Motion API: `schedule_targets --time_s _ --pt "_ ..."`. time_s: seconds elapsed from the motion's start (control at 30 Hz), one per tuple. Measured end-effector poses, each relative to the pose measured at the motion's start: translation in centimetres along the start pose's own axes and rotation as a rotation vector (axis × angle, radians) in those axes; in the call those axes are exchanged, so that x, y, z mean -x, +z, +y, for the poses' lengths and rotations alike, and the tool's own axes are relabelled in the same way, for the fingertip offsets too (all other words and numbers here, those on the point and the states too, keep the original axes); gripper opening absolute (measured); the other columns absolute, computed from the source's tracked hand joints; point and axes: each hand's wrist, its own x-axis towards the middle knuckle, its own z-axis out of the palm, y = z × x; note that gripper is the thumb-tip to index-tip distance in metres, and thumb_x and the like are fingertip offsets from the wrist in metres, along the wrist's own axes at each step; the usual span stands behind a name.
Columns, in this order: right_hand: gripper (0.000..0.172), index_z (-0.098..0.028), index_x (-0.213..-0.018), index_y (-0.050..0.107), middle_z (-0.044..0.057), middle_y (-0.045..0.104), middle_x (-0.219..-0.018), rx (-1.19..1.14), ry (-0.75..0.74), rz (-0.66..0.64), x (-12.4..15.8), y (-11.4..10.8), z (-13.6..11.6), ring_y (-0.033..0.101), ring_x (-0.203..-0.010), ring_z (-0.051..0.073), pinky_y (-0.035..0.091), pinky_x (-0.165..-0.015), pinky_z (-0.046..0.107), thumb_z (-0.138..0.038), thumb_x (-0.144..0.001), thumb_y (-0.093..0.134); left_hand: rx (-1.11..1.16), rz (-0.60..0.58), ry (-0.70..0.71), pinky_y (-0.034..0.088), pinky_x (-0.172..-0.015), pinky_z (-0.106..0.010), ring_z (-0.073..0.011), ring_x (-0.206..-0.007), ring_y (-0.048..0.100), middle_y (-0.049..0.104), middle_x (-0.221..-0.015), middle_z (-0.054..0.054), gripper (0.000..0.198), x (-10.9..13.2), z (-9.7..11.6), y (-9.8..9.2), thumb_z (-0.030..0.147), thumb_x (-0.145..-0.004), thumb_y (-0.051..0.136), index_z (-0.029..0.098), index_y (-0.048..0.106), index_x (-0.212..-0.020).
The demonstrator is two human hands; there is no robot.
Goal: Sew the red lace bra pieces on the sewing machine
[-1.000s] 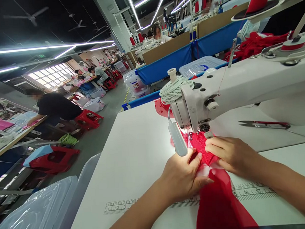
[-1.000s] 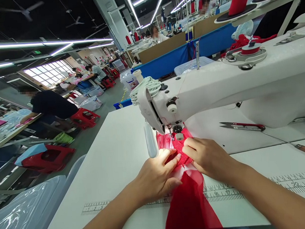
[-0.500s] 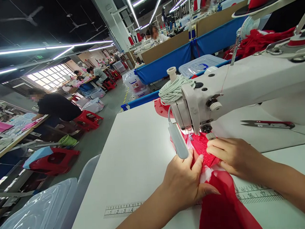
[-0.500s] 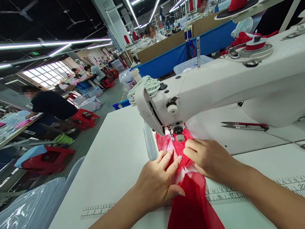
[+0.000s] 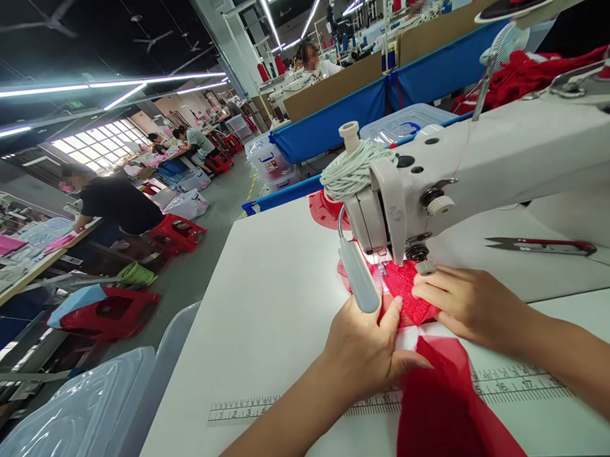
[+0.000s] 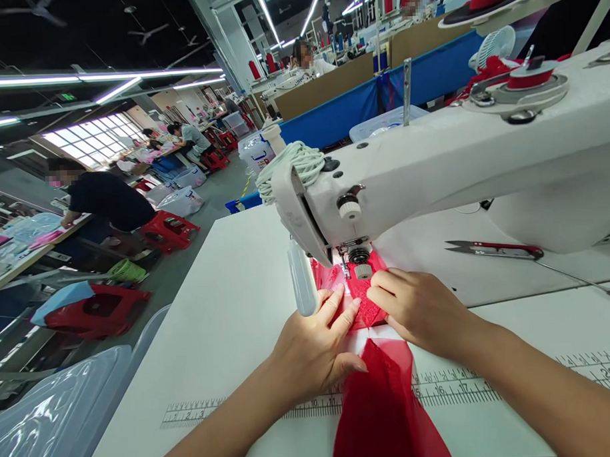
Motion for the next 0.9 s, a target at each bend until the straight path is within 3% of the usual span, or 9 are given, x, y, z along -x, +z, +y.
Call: schedule_targets --time_s 0.13,0.33,0.57,0.77,0.9 --pt "0.029 -0.019 -0.086 0.057 0.005 0.064 -0.083 0.011 -0.025 0.006 -0.06 0.17 0.26 0.056 -0.069 0.017 0.037 -0.055 0.028 0.003 -0.074 0.042 -0.024 -0.022 -0.014 0.053 -0.061 -0.035 -0.0296 -0.089 0.066 0.068 -0.106 -0.021 0.09 0.14 -0.12 0.28 0.067 -0.094 0.0 0.009 0.064 -0.122" --pt "0.029 -0.017 -0.087 0.059 0.006 0.062 -0.082 -0.01 -0.013 0.026 -0.11 0.3 0.41 0.055 -0.073 0.018 0.041 -0.059 0.028 0.003 -0.077 0.041 -0.036 0.002 0.01 0.053 -0.077 -0.043 -0.0314 -0.093 0.065 0.068 -0.108 -0.021 0.094 -0.28 0.44 -0.21 0.07 -0.092 0.001 0.008 0.066 -0.116" --pt "0.031 -0.016 -0.086 0.061 0.006 0.062 -0.08 -0.01 -0.018 0.07 -0.17 0.44 0.18 0.054 -0.073 0.018 0.04 -0.058 0.028 0.005 -0.077 0.04 -0.101 -0.023 0.024 0.049 -0.086 -0.048 -0.0319 -0.099 0.063 0.067 -0.111 -0.022 0.088 0.08 0.67 -0.38 0.075 -0.091 0.013 0.01 0.065 -0.123" --pt "0.031 -0.013 -0.09 0.063 0.008 0.064 -0.086 -0.01 -0.025 0.052 -0.01 0.58 0.33 0.055 -0.076 0.02 0.04 -0.059 0.029 0.005 -0.078 0.041 -0.105 0.022 0.009 0.044 -0.093 -0.056 -0.0307 -0.092 0.064 0.069 -0.108 -0.02 0.091 0.18 0.75 -0.2 0.07 -0.093 0.003 0.01 0.066 -0.12" --pt "0.03 -0.013 -0.088 0.062 0.008 0.063 -0.084 -0.017 -0.024 0.057 -0.12 0.57 0.4 0.052 -0.074 0.019 0.041 -0.06 0.029 0.005 -0.078 0.041 -0.123 0.041 0.01 0.045 -0.09 -0.053 -0.0296 -0.089 0.065 0.069 -0.11 -0.019 0.091 0.09 0.73 -0.03 0.067 -0.094 0.001 0.01 0.067 -0.118"
